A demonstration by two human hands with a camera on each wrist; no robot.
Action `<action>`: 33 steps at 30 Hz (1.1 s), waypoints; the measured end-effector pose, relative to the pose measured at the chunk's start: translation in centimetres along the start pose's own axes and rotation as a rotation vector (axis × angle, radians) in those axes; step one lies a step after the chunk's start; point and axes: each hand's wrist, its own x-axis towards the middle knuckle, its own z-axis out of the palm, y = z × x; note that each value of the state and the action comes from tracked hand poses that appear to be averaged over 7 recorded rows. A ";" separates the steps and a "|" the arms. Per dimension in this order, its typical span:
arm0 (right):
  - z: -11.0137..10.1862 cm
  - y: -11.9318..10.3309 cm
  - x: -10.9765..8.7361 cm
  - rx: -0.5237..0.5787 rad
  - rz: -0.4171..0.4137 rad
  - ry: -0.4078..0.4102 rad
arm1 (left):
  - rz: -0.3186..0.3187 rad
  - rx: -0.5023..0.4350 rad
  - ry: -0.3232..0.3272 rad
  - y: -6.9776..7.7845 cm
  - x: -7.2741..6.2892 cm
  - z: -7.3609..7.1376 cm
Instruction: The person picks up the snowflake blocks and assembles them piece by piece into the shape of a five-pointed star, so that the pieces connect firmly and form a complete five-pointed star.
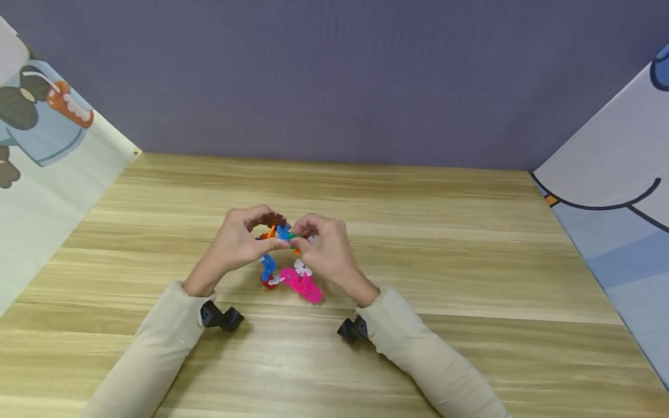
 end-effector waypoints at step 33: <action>-1.6 -1.5 -0.8 -0.098 0.089 -0.249 | -0.169 -0.101 -0.148 1.3 -1.1 -1.5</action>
